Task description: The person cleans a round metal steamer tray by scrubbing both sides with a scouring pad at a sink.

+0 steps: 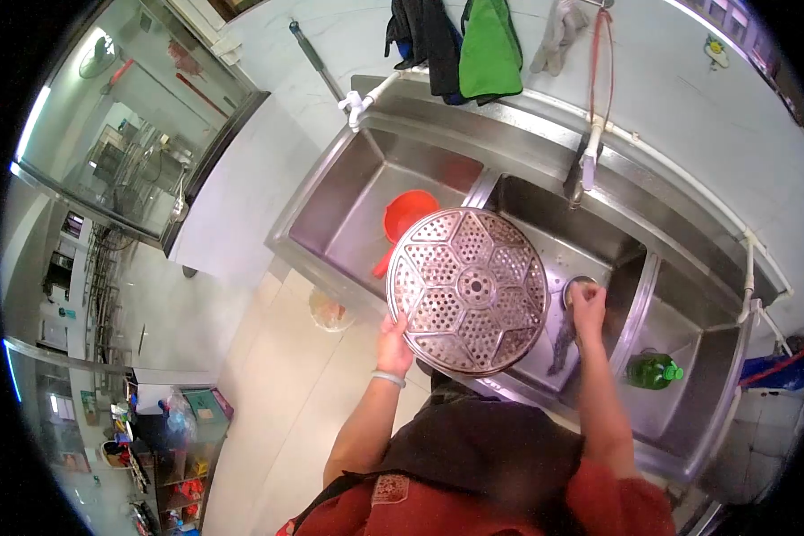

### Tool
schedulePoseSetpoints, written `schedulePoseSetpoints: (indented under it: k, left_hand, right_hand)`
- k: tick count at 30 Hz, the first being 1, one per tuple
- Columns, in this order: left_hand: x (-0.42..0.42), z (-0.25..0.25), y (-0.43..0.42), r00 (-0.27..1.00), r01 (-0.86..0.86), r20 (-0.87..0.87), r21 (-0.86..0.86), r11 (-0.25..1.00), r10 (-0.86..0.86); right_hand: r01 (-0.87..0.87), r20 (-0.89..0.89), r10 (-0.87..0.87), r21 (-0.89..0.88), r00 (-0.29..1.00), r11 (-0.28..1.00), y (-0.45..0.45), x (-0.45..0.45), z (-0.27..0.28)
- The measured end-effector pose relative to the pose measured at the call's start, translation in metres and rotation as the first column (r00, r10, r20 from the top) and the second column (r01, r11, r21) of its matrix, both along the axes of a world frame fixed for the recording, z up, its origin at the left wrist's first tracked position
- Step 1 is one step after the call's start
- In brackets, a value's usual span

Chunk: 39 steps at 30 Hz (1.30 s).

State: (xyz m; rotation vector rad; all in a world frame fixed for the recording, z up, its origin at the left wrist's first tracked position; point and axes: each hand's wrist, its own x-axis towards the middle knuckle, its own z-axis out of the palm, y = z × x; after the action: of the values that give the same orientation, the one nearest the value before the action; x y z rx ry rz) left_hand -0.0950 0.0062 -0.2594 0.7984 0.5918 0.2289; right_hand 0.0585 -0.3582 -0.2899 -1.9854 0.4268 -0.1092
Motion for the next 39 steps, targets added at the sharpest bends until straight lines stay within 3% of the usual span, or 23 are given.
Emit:
schedulePoseSetpoints:
  k: [2, 4, 5, 6, 7, 8, 10, 11, 13, 15, 17, 18, 20, 22, 23, 25, 27, 29, 30, 32, 36, 38, 39]
  left_hand:
    - [-0.003, -0.002, -0.002, 0.998, -0.028, -0.059, -0.011, 1.000, 0.027]
    - [-0.006, -0.011, -0.002, 0.993, -0.045, -0.110, 0.054, 0.998, 0.051]
    - [-0.005, -0.008, -0.002, 0.991, -0.021, -0.128, 0.074, 0.997, 0.030]
    - [-0.004, -0.012, 0.002, 0.991, -0.017, -0.133, 0.073, 0.997, 0.026]
    - [-0.005, -0.019, 0.007, 0.983, 0.015, -0.181, 0.132, 0.991, 0.009]
    - [-0.005, -0.024, 0.010, 0.973, 0.049, -0.229, 0.189, 0.981, -0.004]
    - [-0.015, -0.029, 0.013, 0.972, 0.042, -0.234, 0.189, 0.981, 0.003]
    - [-0.018, -0.031, 0.016, 0.972, 0.032, -0.235, 0.189, 0.981, 0.014]
    - [-0.026, -0.031, 0.020, 0.949, 0.105, -0.312, 0.182, 0.978, -0.043]
    - [-0.023, -0.018, 0.012, 0.887, 0.217, -0.452, 0.227, 0.949, -0.095]
    - [-0.033, -0.037, 0.033, 0.881, 0.226, -0.465, 0.254, 0.940, -0.086]
    - [-0.042, -0.045, 0.043, 0.872, 0.236, -0.483, 0.285, 0.929, -0.073]
    - [-0.043, -0.042, 0.060, 0.916, 0.180, -0.399, 0.294, 0.939, -0.050]
    - [-0.028, -0.032, 0.067, 0.918, 0.206, -0.395, 0.397, 0.894, -0.036]
    - [-0.014, -0.031, 0.067, 0.919, 0.206, -0.393, 0.388, 0.898, -0.041]
    - [0.025, -0.009, 0.061, 0.952, 0.299, -0.291, 0.807, 0.510, -0.099]
    - [0.077, 0.015, 0.055, 0.933, 0.340, -0.328, 0.939, 0.059, -0.146]
    - [0.122, 0.000, 0.049, 0.932, 0.247, -0.273, 0.960, -0.134, -0.237]
    - [0.145, -0.003, 0.044, 0.929, 0.247, -0.273, 0.960, -0.130, -0.250]
    - [0.182, -0.007, 0.037, 0.855, 0.448, -0.382, 0.885, 0.129, -0.350]
    - [0.205, -0.010, 0.036, 0.873, 0.443, -0.392, 0.886, 0.137, -0.289]
    - [0.190, 0.002, 0.038, 0.864, 0.475, -0.363, 0.819, 0.323, -0.349]
    - [0.177, 0.003, 0.043, 0.880, 0.439, -0.365, 0.870, 0.226, -0.304]
  right_hand:
    - [-0.028, 0.126, 0.035, -0.054, 0.991, 0.998, 0.047, 0.015, 0.017]
    - [-0.196, 0.132, 0.189, 0.039, 0.973, 0.980, 0.107, 0.002, 0.050]
    - [-0.346, 0.122, 0.345, -0.014, 0.931, 0.938, 0.135, -0.012, 0.070]
    - [-0.578, 0.057, 0.575, 0.089, 0.816, 0.811, 0.158, -0.028, 0.071]
    - [-0.806, 0.072, 0.813, -0.108, 0.577, 0.582, 0.182, -0.044, 0.050]
    - [-0.917, 0.021, 0.961, -0.294, 0.276, 0.270, 0.197, -0.058, 0.027]
    - [-0.684, 0.147, 0.989, -0.718, 0.033, 0.130, 0.187, -0.076, 0.027]
    - [-0.691, 0.163, 0.984, -0.703, 0.073, 0.168, 0.194, -0.069, 0.021]
    - [-0.678, -0.099, 0.963, -0.728, 0.250, 0.101, 0.205, -0.032, 0.027]
    - [-0.641, -0.115, 0.800, -0.668, 0.589, 0.377, 0.207, 0.018, 0.024]
    - [-0.360, 0.022, 0.555, -0.740, 0.832, 0.568, 0.201, 0.061, -0.003]
    - [-0.351, 0.025, 0.503, -0.686, 0.864, 0.637, 0.198, 0.066, -0.015]
    - [-0.649, -0.172, 0.633, -0.334, 0.755, 0.683, 0.187, 0.034, -0.057]
    - [-0.602, 0.000, 0.643, -0.348, 0.766, 0.718, 0.175, -0.020, -0.096]
    - [-0.608, -0.028, 0.637, -0.334, 0.770, 0.720, 0.170, -0.043, -0.108]
    - [-0.618, -0.094, 0.624, -0.315, 0.776, 0.720, 0.159, -0.066, -0.109]
    - [-0.576, -0.052, 0.587, -0.281, 0.808, 0.768, 0.148, -0.066, -0.117]
    - [-0.588, -0.104, 0.584, -0.262, 0.805, 0.765, 0.148, -0.054, -0.112]
    - [-0.609, -0.148, 0.592, -0.230, 0.793, 0.759, 0.152, -0.048, -0.107]
    - [-0.574, -0.140, 0.558, -0.262, 0.818, 0.776, 0.162, -0.040, -0.100]
    - [-0.439, -0.079, 0.432, -0.122, 0.898, 0.890, 0.173, -0.024, -0.084]
    - [-0.447, -0.006, 0.450, -0.115, 0.893, 0.887, 0.169, -0.013, -0.065]
    - [-0.455, 0.050, 0.465, -0.139, 0.884, 0.879, 0.166, -0.004, -0.053]
